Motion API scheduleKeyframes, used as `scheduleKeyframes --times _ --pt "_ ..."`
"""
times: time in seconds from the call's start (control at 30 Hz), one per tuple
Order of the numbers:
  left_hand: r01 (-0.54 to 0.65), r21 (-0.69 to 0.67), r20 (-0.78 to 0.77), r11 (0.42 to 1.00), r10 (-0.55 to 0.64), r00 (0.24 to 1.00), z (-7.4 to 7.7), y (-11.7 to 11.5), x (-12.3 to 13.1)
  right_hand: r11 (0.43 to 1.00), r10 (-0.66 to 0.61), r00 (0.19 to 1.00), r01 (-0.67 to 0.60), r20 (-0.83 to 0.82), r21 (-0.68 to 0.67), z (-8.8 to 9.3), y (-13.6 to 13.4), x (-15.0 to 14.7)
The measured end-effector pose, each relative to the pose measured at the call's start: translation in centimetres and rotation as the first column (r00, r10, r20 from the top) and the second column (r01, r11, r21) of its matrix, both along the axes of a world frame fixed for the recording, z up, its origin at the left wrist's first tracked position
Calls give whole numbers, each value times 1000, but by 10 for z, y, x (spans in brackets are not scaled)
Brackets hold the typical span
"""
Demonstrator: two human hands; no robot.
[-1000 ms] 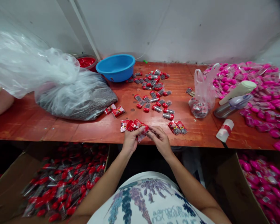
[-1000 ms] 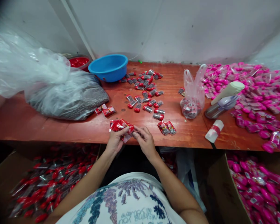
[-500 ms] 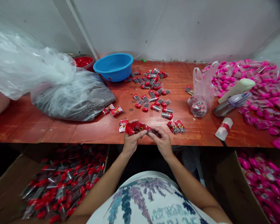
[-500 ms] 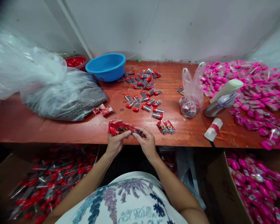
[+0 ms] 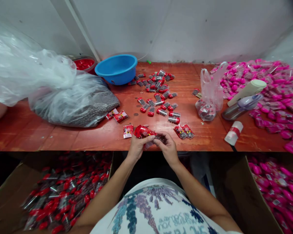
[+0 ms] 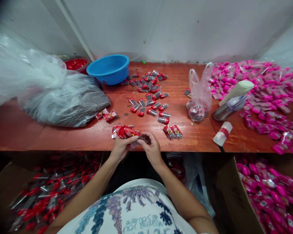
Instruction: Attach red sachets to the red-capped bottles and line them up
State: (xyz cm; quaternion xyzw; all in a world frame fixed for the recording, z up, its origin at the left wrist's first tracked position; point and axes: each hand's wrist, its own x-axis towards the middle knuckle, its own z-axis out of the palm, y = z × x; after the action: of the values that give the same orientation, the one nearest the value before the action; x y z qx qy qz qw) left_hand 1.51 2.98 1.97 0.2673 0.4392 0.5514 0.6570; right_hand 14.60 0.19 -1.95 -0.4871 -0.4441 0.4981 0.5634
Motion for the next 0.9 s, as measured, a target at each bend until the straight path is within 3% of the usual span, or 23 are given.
scheduleKeyframes --times 0.1,0.17,0.33,0.53,0.67,0.77,0.83,0.9 --pt "-32 -1 -15 999 32 999 -1 4 -3 987 163 986 -163 20 -1 -5 3 7" --pt "8 -24 -38 1000 -9 999 -3 5 -3 975 220 975 -220 5 -14 -7 3 11" --pt "113 -54 -64 992 -116 991 -7 5 0 987 151 988 -150 17 -60 -7 4 18" --pt "143 -53 -21 988 -145 989 -14 2 2 966 245 969 -245 -10 -81 -14 8 28" --pt "191 -74 7 979 -191 982 -20 1 10 982 167 985 -162 43 -100 -22 8 32" --pt "182 -173 83 968 -170 982 -24 4 11 994 47 988 -30 150 -108 -27 8 47" --pt "137 -251 123 958 -109 986 -27 6 7 990 -73 957 104 281 -98 -30 8 66" --pt "94 -297 119 950 -60 991 -31 9 4 970 -194 869 238 455 -42 -30 8 83"
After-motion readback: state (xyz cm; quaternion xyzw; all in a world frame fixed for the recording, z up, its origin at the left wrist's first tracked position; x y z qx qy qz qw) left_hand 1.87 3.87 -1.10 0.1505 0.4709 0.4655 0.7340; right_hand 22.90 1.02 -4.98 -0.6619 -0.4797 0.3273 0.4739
